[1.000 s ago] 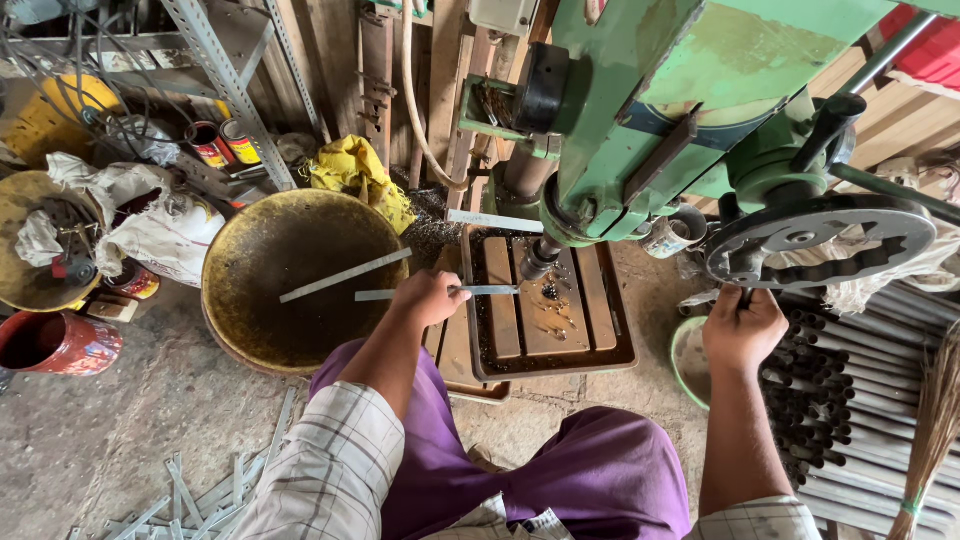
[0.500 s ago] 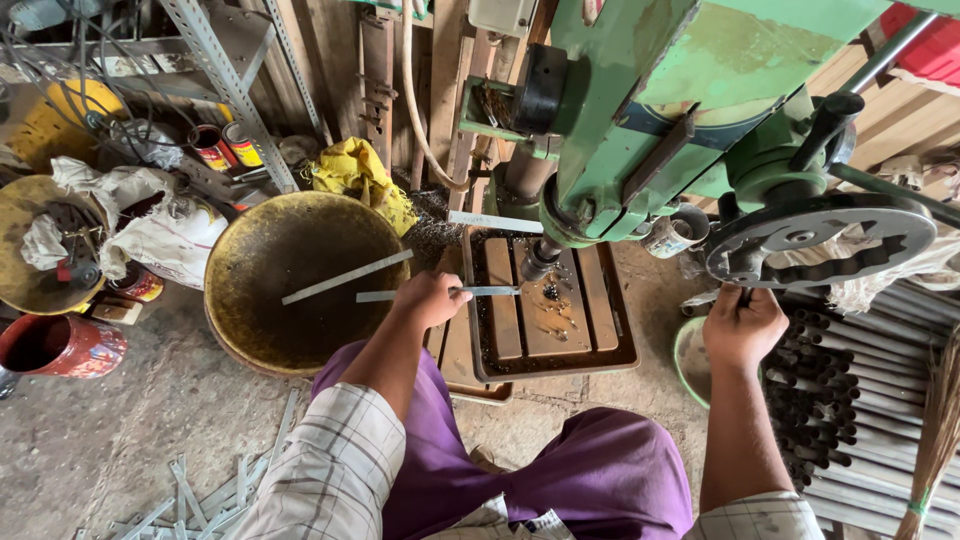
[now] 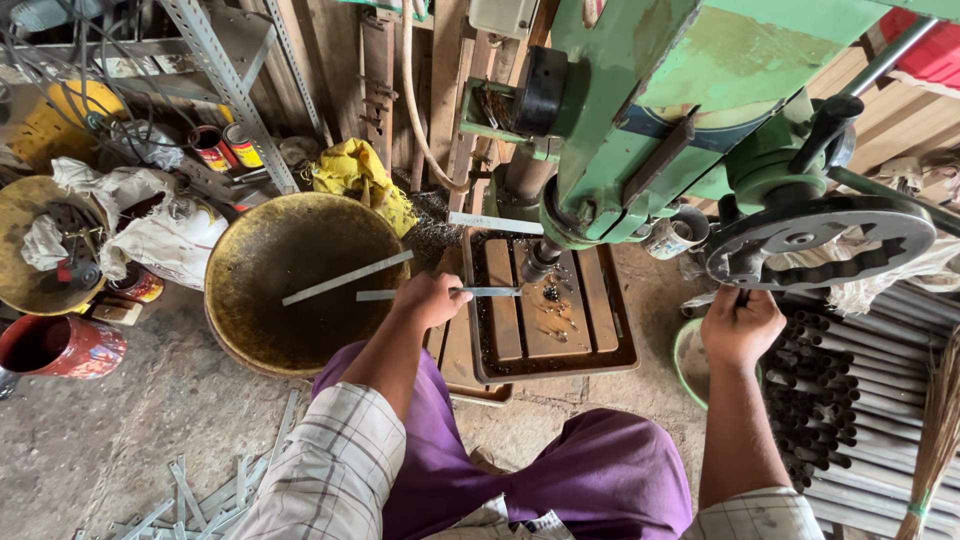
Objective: The person operates a drill press to drill holes into small metal bars. They hold each bar with one hand and turn the drill press handle with the other to lower the drill bit. After drilling, the person places the finished bars into a nearby metal bowl.
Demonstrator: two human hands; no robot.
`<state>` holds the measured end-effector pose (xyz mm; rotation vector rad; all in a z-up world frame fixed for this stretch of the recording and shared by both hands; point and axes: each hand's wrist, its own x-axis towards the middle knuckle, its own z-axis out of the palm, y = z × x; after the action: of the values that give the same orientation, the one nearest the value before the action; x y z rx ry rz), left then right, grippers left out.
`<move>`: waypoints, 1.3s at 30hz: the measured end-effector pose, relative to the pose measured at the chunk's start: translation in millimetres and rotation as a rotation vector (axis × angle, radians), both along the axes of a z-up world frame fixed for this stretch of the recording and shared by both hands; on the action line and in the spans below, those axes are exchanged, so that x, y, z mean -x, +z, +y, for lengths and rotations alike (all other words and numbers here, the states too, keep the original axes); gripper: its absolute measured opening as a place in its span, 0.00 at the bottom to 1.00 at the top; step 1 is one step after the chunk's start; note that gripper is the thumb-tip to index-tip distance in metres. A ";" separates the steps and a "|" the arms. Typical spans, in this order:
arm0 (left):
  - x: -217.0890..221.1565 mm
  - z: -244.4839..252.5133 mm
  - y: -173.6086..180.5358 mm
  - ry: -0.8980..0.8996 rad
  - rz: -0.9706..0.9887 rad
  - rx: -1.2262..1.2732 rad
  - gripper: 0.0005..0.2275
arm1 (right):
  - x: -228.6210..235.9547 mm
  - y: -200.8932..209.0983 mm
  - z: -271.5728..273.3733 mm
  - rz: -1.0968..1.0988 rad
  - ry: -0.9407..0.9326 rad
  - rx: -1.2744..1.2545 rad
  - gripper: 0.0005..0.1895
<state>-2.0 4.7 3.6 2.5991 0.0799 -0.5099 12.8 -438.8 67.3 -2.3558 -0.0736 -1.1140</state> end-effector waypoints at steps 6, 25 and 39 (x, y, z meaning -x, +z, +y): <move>-0.9 -0.4 1.7 -0.009 0.011 -0.016 0.20 | -3.9 -3.2 -0.8 0.047 -0.020 -0.040 0.20; 15.8 -5.5 5.1 -0.051 0.160 0.082 0.12 | 82.6 116.0 -17.8 0.523 -0.104 0.057 0.24; 7.5 34.3 -21.0 0.308 -0.385 -0.005 0.09 | 77.9 118.0 -3.2 0.504 -0.081 0.021 0.24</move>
<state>-9.6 39.0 -17.4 2.5750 0.3444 0.1015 -65.1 -442.0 185.3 -2.6042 0.1926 -0.5260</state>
